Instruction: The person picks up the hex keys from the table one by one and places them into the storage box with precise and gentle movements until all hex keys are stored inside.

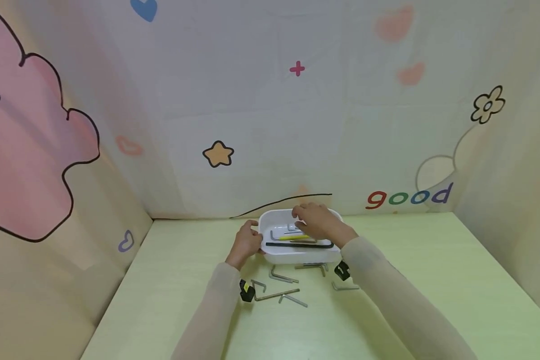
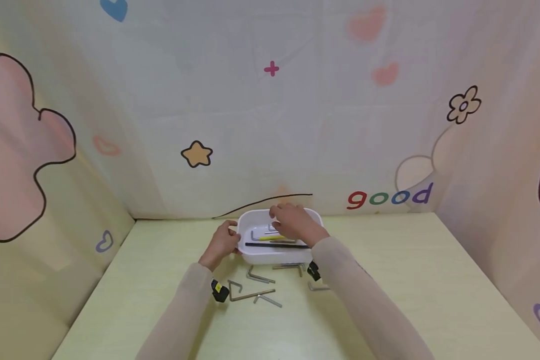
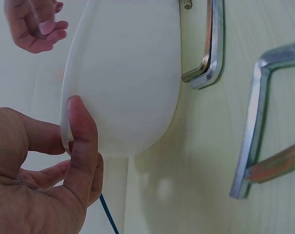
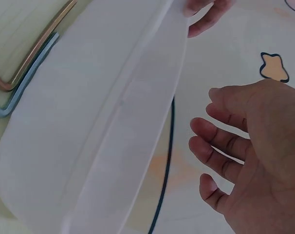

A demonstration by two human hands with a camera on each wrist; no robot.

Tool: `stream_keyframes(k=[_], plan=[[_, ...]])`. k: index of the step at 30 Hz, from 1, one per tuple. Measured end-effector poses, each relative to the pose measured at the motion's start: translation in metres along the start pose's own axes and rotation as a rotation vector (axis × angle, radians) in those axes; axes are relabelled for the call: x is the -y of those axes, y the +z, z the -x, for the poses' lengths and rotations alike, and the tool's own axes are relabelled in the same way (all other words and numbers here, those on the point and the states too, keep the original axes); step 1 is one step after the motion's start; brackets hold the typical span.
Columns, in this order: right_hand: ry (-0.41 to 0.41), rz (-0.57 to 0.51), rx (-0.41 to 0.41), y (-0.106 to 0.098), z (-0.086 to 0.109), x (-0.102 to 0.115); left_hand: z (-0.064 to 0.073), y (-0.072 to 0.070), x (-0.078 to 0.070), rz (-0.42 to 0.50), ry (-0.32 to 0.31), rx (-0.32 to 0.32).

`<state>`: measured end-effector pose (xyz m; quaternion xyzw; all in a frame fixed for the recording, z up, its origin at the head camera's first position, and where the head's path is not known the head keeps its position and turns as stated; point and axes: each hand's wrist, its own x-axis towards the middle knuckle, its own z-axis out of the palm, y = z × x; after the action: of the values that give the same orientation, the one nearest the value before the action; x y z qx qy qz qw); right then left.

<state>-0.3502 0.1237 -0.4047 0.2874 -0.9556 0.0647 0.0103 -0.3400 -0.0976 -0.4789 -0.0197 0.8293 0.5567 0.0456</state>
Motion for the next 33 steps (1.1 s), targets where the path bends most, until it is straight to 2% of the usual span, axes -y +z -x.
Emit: stream_keyframes(k=[7,14,33], plan=[[-0.049,0.024,-0.085,-0.002,0.011,0.013,0.001,0.000,0.001,0.014,-0.001,0.000],[-0.054,0.015,-0.129,0.002,0.024,0.019,0.001,-0.001,0.000,0.012,0.018,-0.007],[-0.106,-0.016,-0.171,0.020,0.060,0.043,0.001,-0.001,-0.002,0.016,0.006,0.001]])
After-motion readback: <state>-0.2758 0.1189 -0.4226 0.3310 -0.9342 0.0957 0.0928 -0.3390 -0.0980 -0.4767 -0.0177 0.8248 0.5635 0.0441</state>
